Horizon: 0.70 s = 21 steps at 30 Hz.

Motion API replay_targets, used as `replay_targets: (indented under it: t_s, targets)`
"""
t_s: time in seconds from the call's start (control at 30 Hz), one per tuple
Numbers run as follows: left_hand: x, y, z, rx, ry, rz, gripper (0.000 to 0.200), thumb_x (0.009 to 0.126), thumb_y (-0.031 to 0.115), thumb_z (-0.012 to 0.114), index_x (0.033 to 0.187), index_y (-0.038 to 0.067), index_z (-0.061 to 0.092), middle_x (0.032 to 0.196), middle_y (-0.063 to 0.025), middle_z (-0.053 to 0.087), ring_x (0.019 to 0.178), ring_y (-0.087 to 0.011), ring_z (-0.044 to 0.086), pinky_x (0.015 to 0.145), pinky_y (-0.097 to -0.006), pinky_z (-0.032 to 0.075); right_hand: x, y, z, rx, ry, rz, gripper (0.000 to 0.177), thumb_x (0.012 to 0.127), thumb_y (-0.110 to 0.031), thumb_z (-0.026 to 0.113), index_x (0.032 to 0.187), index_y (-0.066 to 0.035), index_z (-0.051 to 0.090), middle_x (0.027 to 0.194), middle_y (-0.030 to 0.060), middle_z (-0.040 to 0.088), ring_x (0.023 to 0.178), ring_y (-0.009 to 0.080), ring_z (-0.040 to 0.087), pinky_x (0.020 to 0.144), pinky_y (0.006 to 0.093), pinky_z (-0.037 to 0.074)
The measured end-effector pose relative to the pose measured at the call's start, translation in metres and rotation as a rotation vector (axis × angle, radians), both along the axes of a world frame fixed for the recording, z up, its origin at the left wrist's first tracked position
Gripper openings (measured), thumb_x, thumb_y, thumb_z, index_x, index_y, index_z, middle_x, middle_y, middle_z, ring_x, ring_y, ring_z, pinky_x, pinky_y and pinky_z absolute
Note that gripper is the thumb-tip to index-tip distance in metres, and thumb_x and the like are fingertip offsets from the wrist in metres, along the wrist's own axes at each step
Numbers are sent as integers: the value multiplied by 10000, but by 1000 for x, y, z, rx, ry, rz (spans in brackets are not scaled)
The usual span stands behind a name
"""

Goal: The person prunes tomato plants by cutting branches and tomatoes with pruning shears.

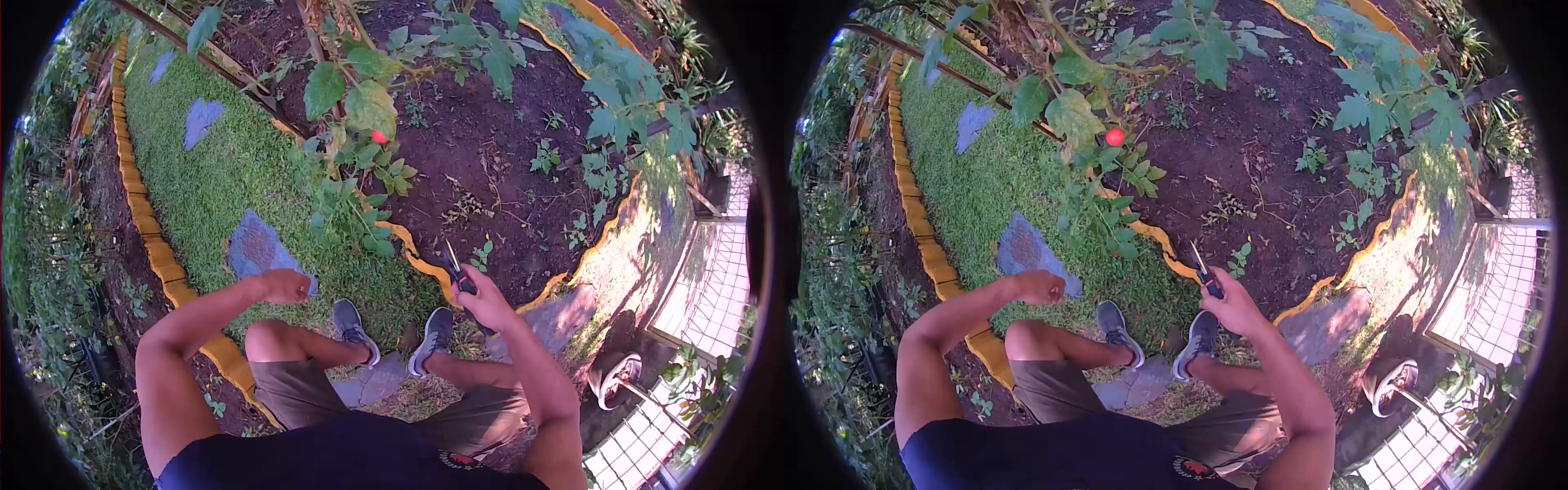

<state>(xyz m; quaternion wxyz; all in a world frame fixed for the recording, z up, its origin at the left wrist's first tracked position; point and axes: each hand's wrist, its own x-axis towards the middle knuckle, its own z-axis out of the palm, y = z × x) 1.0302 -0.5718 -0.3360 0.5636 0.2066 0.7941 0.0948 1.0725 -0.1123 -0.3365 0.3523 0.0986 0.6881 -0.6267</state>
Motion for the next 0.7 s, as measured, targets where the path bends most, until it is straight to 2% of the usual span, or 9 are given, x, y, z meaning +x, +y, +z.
replay_targets:
  t_s: [0.07, 0.1, 0.27, 0.33, 0.4, 0.47, 0.53, 0.6, 0.7]
  targets:
    - [-31, -10, -33, 12, 381, 90, 183, 895, 254, 629, 936, 83, 681, 853, -163, 715, 827, -385, 691, 734, -488, 536, -38, -2, 4, -22, 119, -42, 520, 820, -100, 652, 1315, -14, 520, 967, 13, 613, 869, 111, 590, 801, 281, 490]
    - [-47, -11, -36, 7, 477, 110, 196, 896, 267, 633, 936, 79, 674, 845, -175, 707, 824, -395, 687, 735, -498, 534, -54, -2, 3, -55, 203, -62, 501, 821, -99, 649, 1300, -17, 528, 965, 12, 615, 871, 112, 594, 807, 284, 491]
    - [-91, -17, 10, 14, 984, 347, 206, 907, 282, 627, 933, 80, 658, 827, -172, 704, 811, -396, 689, 729, -507, 539, -103, -15, 6, -11, 435, -103, 386, 822, -104, 644, 1190, -15, 572, 968, 10, 627, 883, 107, 592, 833, 282, 476]
    - [-95, -10, 39, 129, 1249, 527, 182, 921, 241, 634, 926, 58, 634, 796, -162, 692, 778, -350, 693, 709, -462, 540, -108, -23, 9, 35, 506, -86, 413, 830, -105, 643, 1225, -15, 563, 989, 12, 635, 902, 108, 596, 839, 279, 473]
    - [-96, 14, 73, 385, 1316, 776, 184, 912, 208, 672, 933, 33, 618, 782, -143, 687, 728, -312, 676, 690, -414, 536, -117, -30, 14, 69, 569, -58, 468, 848, -96, 633, 1300, -17, 540, 1032, 19, 649, 947, 114, 610, 863, 279, 475]
    - [-99, 46, 95, 699, 1387, 822, 228, 895, 205, 713, 992, 24, 614, 836, -117, 678, 741, -287, 655, 685, -384, 525, -117, -47, 25, 17, 555, -144, 414, 830, -120, 654, 1220, -13, 564, 1003, 15, 641, 907, 107, 594, 835, 276, 463]
    - [-105, 82, 109, 835, 1593, 583, 301, 871, 224, 744, 1077, 44, 619, 942, -105, 657, 830, -286, 653, 728, -396, 523, -120, -58, 27, -3, 555, -171, 445, 827, -141, 669, 1235, 2, 566, 991, 24, 645, 895, 109, 588, 824, 275, 458]
    - [-113, 113, 118, 774, 1843, 313, 379, 839, 233, 772, 1137, 63, 610, 1009, -99, 620, 922, -276, 642, 788, -411, 522, -120, -71, 30, -47, 587, -217, 501, 827, -146, 673, 1287, 9, 550, 979, 31, 649, 901, 110, 589, 824, 274, 454]
    - [-128, 136, 116, 637, 1935, 198, 445, 822, 229, 790, 1191, 63, 606, 1098, -137, 633, 972, -317, 652, 823, -424, 545, -128, -73, 29, 6, 661, -233, 599, 819, -154, 683, 1368, 16, 514, 944, 50, 661, 853, 110, 602, 776, 276, 468]
